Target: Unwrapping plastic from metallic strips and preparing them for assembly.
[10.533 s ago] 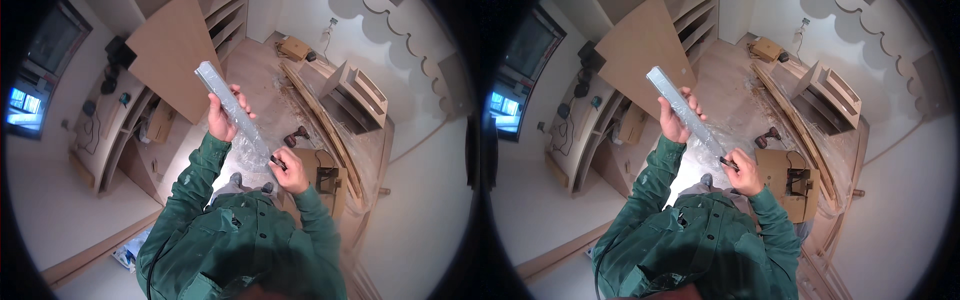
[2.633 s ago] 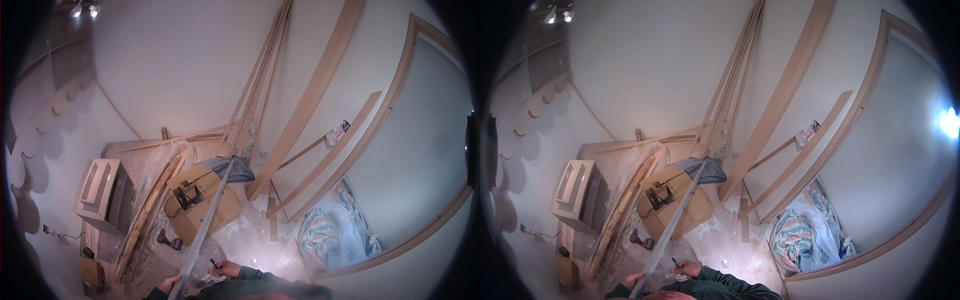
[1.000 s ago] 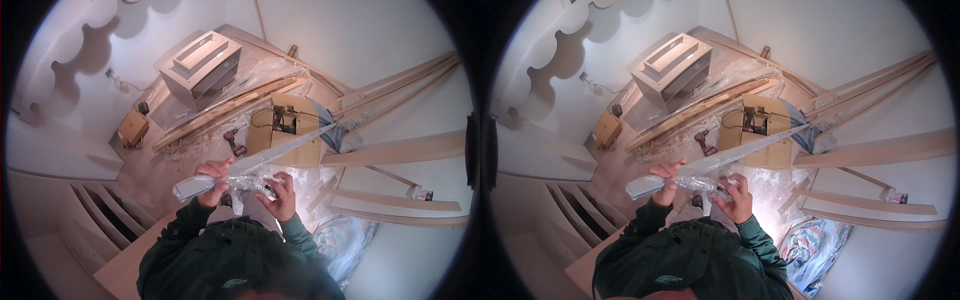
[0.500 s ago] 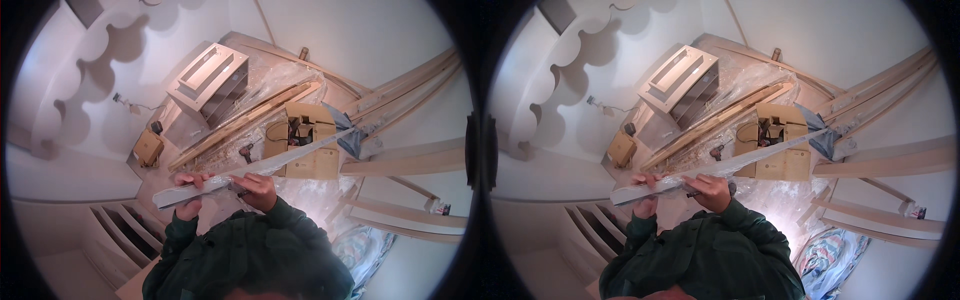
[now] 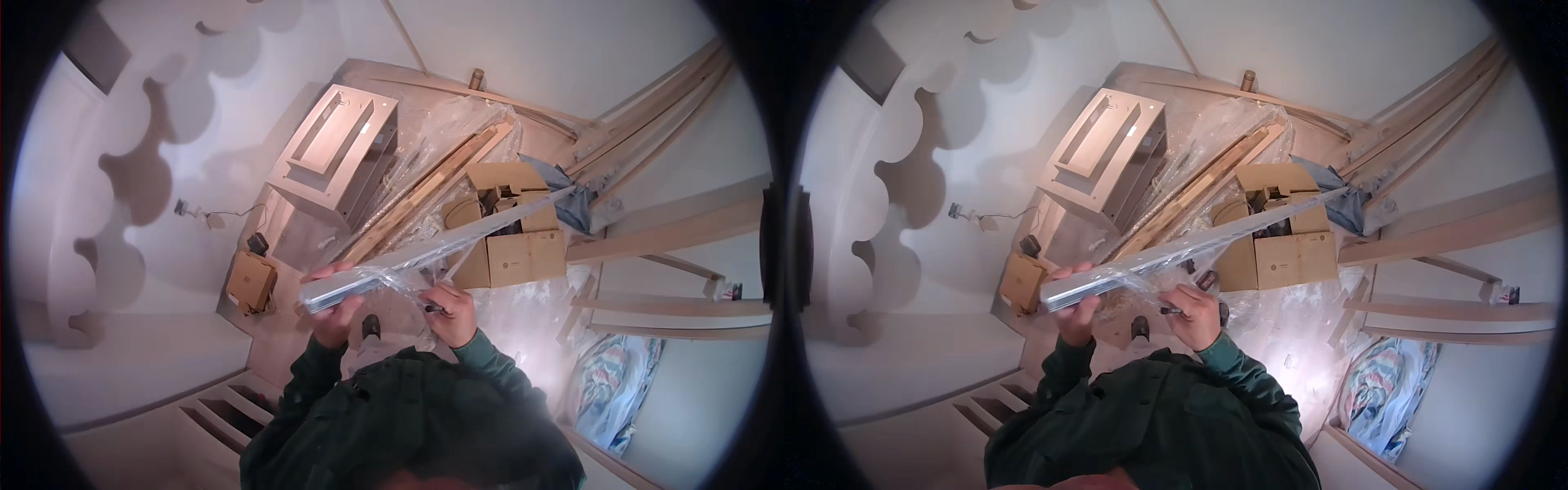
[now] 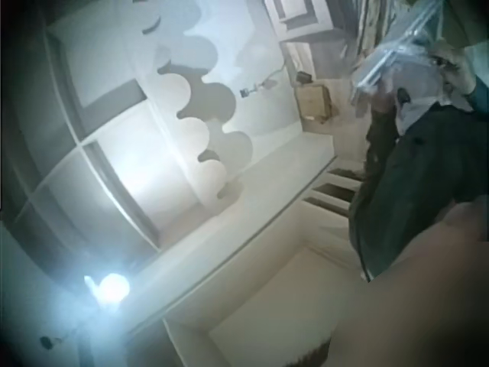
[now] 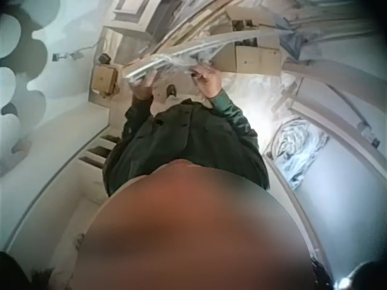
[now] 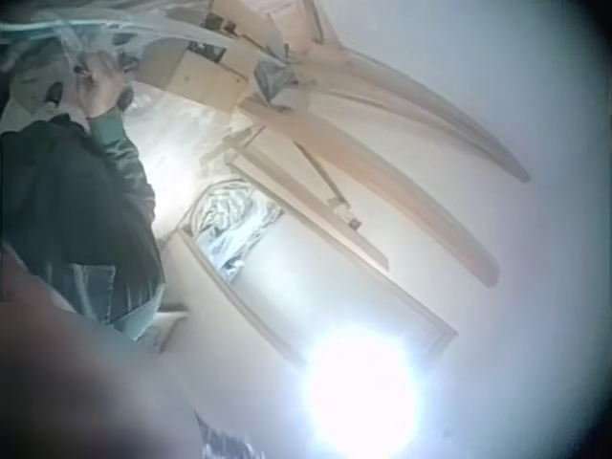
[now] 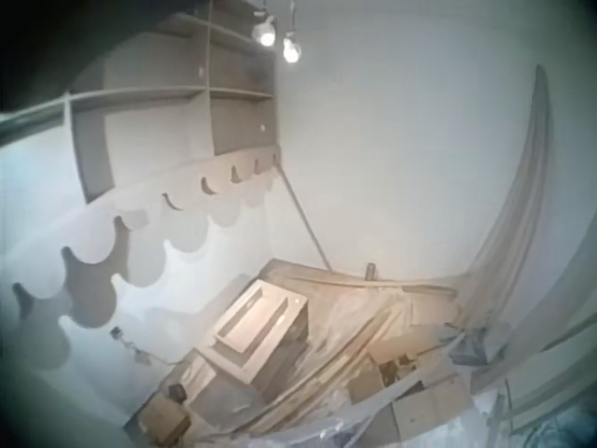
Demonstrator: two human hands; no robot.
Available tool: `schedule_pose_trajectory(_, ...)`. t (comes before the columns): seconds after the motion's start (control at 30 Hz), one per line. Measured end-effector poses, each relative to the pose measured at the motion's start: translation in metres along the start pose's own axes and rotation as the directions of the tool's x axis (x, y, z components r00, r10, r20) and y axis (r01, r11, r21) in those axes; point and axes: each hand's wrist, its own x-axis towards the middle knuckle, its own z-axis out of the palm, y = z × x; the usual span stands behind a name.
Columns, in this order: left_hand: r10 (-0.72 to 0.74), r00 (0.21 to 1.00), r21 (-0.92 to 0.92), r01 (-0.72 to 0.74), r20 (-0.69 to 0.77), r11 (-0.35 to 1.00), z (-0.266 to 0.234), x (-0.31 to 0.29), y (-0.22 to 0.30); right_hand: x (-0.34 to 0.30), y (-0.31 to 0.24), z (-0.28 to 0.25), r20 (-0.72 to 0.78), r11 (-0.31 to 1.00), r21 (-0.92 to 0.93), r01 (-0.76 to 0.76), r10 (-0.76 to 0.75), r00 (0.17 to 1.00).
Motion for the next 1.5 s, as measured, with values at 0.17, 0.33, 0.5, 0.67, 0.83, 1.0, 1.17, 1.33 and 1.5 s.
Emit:
schedule_pose_trajectory(0.17,0.068,0.969,-0.011,-0.068,0.237,0.998,-0.003,0.021,-0.010,-0.030,0.007,0.024,-0.170,0.982,-0.172,-0.077,0.048,0.984)
schedule_pose_trajectory(0.33,0.052,0.881,0.086,-0.104,0.470,0.991,-0.010,0.026,0.000,-0.034,-0.021,0.023,-0.210,0.938,-0.280,-0.206,0.150,0.966)
schedule_pose_trajectory(0.5,0.065,0.820,-0.012,-0.071,0.568,0.997,-0.001,0.029,0.017,-0.003,-0.049,0.015,-0.259,0.963,-0.170,-0.210,0.162,0.952)
schedule_pose_trajectory(0.67,0.040,0.818,-0.076,0.004,0.574,0.997,-0.001,0.018,0.015,0.000,-0.052,0.018,-0.222,0.986,-0.008,-0.167,0.161,0.962)
schedule_pose_trajectory(0.83,-0.132,0.875,-0.149,0.224,0.465,0.963,0.006,0.025,0.012,-0.034,-0.080,0.001,0.114,0.958,0.282,-0.059,0.027,0.993)
schedule_pose_trajectory(1.0,-0.042,0.690,-0.014,0.075,0.722,0.997,0.011,0.022,0.021,-0.041,-0.071,-0.012,0.000,0.956,0.219,-0.195,0.199,0.980)
schedule_pose_trajectory(1.17,-0.047,0.648,-0.058,0.139,0.760,0.989,0.014,0.018,0.036,-0.012,-0.092,-0.004,-0.011,0.997,-0.062,-0.045,0.044,0.999)
schedule_pose_trajectory(1.33,-0.053,0.615,-0.030,0.124,0.787,0.992,0.005,0.012,0.030,-0.012,-0.086,0.001,0.001,0.999,0.038,0.032,-0.032,0.999)
schedule_pose_trajectory(1.5,-0.085,0.659,0.013,0.113,0.747,0.994,0.002,0.003,0.018,-0.012,-0.108,0.006,0.173,0.946,0.320,-0.041,-0.015,0.985)
